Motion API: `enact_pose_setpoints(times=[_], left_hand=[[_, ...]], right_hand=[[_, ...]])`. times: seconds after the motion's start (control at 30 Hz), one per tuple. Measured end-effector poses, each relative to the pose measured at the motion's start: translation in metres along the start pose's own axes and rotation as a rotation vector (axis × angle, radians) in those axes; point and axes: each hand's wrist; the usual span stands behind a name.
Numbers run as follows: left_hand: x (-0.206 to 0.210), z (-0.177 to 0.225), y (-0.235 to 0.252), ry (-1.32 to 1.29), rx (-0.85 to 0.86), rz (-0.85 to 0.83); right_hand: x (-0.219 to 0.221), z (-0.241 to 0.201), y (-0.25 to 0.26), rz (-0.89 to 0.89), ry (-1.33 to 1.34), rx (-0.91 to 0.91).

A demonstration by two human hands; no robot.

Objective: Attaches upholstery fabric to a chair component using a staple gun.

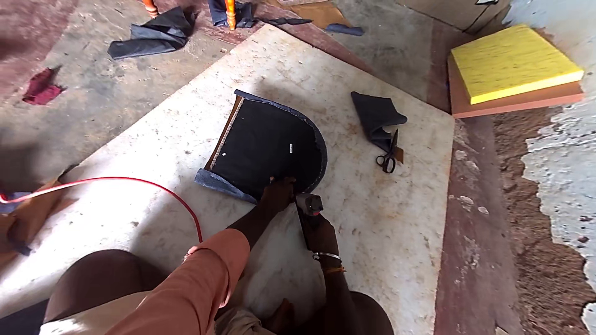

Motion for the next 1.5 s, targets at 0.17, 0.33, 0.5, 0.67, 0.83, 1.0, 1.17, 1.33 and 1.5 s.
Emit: enact_pose_setpoints(times=[0.17, 0.33, 0.5, 0.67, 0.83, 1.0, 1.17, 1.33, 1.5], left_hand=[[-0.001, -0.012, 0.0, -0.093, 0.013, 0.069], [0.002, -0.031, -0.01, -0.319, 0.097, 0.101], [0.015, -0.074, -0.085, 0.099, 0.024, 0.338], [0.018, -0.098, -0.085, 0.426, 0.213, 0.275], [-0.002, -0.08, -0.072, 0.382, 0.408, -0.003], [0.006, -0.051, -0.074, 0.287, 0.532, -0.023], [0.009, -0.059, -0.071, 0.143, 0.509, -0.021], [-0.006, -0.075, -0.069, 0.074, 0.387, -0.087], [0.018, -0.094, -0.068, 0.218, 0.291, 0.248]], right_hand=[[0.003, 0.006, -0.002, 0.054, 0.055, -0.032], [-0.002, 0.01, 0.0, 0.285, 0.175, 0.136], [0.006, 0.043, 0.019, 0.467, 0.133, 0.117], [0.014, 0.004, 0.009, 0.495, 0.077, -0.228], [0.042, -0.079, 0.053, 0.278, 0.011, -0.432], [0.055, -0.122, 0.086, 0.078, -0.228, -0.256], [0.057, -0.119, 0.09, 0.099, -0.266, -0.243], [0.055, -0.127, 0.092, 0.037, -0.226, -0.201], [0.039, -0.107, 0.091, -0.017, 0.084, -0.257]])
Point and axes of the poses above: each hand's wrist, its own y-axis towards the middle knuckle, its own x-axis out of the palm, z = x × y, and after that the axes turned 4 degrees about x, right-handed
